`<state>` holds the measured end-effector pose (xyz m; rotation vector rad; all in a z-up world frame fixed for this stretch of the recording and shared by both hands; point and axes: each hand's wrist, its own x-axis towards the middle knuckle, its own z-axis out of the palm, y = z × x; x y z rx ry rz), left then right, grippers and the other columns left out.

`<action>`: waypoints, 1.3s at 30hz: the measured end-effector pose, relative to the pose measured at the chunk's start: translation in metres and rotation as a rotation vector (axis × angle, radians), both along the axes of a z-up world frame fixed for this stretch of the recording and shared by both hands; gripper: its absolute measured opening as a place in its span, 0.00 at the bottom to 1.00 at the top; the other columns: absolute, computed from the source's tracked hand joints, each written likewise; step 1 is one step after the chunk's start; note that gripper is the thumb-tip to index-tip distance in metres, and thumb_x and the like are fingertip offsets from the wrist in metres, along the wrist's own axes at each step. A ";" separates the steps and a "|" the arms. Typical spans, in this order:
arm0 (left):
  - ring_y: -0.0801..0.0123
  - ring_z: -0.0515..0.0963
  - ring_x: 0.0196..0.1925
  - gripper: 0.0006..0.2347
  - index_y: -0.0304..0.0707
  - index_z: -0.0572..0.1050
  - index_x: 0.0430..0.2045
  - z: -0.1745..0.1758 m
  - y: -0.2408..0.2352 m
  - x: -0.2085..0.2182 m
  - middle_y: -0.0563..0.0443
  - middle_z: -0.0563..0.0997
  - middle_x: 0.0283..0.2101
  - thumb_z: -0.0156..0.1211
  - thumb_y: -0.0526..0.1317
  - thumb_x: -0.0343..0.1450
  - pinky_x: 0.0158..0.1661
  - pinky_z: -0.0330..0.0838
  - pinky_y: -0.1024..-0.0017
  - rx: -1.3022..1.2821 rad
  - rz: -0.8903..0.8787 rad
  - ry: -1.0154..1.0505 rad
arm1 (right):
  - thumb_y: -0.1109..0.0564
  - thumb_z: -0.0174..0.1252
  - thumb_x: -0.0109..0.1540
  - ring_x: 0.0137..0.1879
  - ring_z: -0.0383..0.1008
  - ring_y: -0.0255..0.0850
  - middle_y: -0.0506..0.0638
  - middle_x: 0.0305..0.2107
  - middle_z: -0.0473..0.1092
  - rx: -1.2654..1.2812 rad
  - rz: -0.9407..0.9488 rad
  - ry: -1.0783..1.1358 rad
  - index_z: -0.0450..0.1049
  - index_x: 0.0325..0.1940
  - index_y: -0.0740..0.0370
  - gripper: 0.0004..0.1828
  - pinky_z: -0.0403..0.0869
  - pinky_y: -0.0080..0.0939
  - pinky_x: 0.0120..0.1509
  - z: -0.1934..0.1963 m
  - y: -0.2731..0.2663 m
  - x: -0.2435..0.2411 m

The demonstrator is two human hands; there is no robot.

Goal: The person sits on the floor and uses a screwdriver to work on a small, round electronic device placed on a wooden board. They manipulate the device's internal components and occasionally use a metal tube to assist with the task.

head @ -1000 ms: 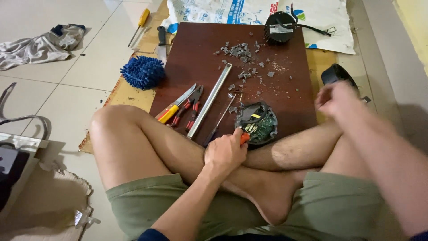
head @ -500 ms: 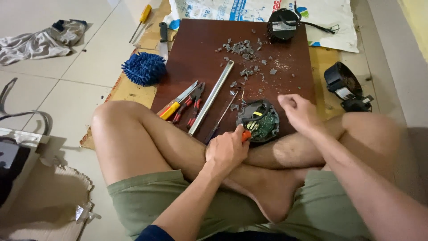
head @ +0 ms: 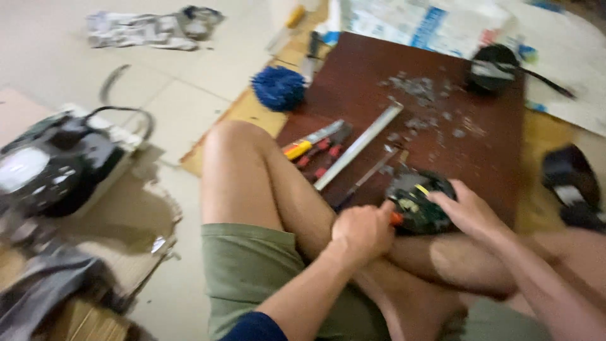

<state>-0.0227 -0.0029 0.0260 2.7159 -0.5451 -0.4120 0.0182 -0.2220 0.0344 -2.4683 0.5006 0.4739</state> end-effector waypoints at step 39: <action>0.40 0.83 0.33 0.08 0.40 0.75 0.35 -0.012 0.008 -0.010 0.41 0.81 0.36 0.53 0.43 0.72 0.34 0.73 0.44 -0.108 -0.054 -0.185 | 0.27 0.50 0.63 0.76 0.63 0.58 0.53 0.76 0.57 -0.152 -0.055 0.145 0.44 0.84 0.51 0.52 0.69 0.62 0.71 0.032 0.029 -0.016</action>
